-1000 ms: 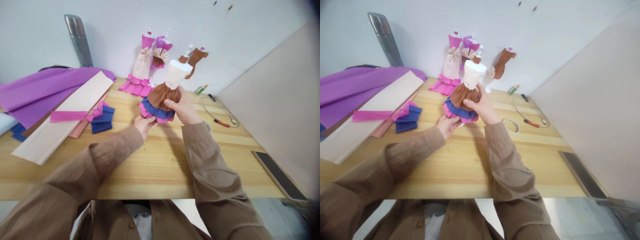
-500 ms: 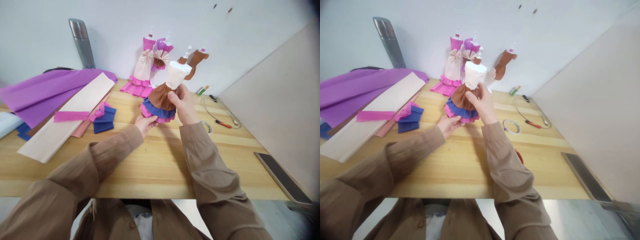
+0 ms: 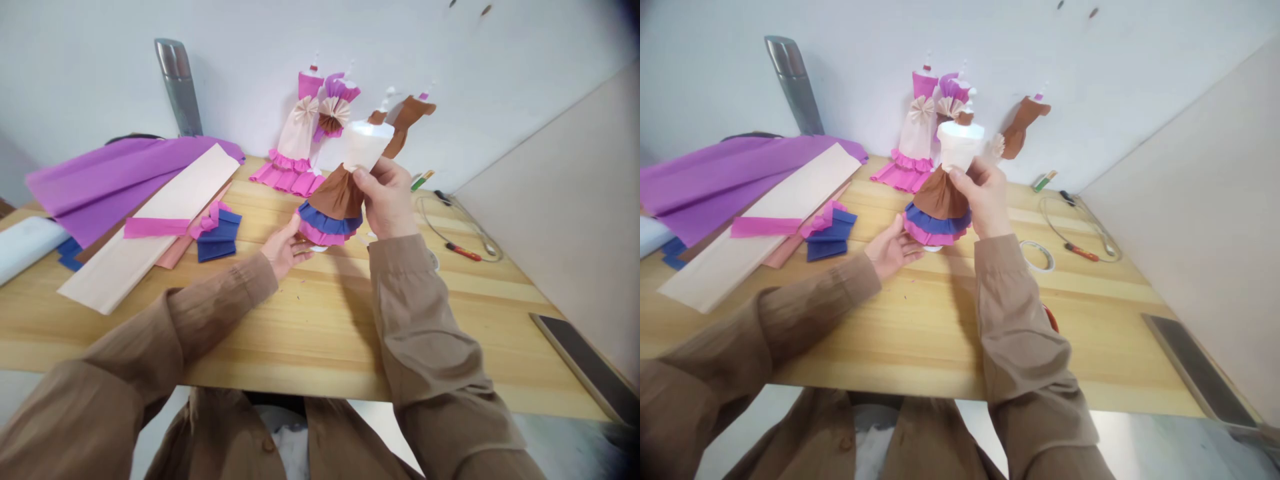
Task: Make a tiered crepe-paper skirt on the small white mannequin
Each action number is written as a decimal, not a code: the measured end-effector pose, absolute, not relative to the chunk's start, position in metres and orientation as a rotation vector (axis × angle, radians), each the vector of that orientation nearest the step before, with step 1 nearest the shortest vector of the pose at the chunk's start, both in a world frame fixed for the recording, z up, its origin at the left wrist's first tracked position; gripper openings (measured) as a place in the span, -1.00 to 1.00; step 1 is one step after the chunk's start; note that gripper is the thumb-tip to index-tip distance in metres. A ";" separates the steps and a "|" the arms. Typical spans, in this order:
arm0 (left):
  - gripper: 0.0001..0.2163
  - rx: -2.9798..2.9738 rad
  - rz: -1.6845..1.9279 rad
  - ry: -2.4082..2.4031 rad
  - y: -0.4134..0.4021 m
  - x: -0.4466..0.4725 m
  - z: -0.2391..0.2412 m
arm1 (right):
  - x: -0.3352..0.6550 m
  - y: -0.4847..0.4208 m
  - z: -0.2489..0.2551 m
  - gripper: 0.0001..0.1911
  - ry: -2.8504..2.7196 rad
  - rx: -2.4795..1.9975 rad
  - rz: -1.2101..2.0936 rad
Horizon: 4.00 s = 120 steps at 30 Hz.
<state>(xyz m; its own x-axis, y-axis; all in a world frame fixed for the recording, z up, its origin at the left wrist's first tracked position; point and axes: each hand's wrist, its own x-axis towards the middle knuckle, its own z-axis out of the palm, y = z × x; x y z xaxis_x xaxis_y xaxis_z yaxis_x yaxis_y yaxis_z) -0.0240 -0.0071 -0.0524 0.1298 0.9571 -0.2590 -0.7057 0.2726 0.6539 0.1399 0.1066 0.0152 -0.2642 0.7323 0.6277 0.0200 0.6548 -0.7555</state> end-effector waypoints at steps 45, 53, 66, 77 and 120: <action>-0.82 0.262 1.349 0.671 -0.015 -0.005 -0.050 | 0.149 0.106 0.016 -0.52 -1.739 -0.551 0.833; -0.76 0.399 1.347 0.666 -0.016 0.000 -0.055 | 0.148 0.095 0.027 -0.40 -1.819 -0.692 0.729; -0.58 0.229 1.189 0.818 -0.019 0.004 -0.039 | 0.159 0.105 0.036 -0.58 -1.455 -0.457 0.987; -0.76 0.329 1.112 0.843 -0.004 0.034 -0.037 | 0.164 0.114 0.031 -0.33 -1.436 -0.366 0.938; -0.80 0.302 1.137 0.777 -0.001 0.022 -0.035 | 0.162 0.103 0.033 -0.55 -1.395 -0.397 1.029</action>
<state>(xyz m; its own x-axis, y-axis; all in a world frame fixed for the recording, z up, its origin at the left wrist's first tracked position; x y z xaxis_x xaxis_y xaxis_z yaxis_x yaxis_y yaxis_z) 0.0219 -0.0011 -0.0346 0.1984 0.8953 -0.3989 -0.6972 0.4150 0.5846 0.1621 0.1026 0.0333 -0.1457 0.7773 0.6120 -0.3554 0.5362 -0.7656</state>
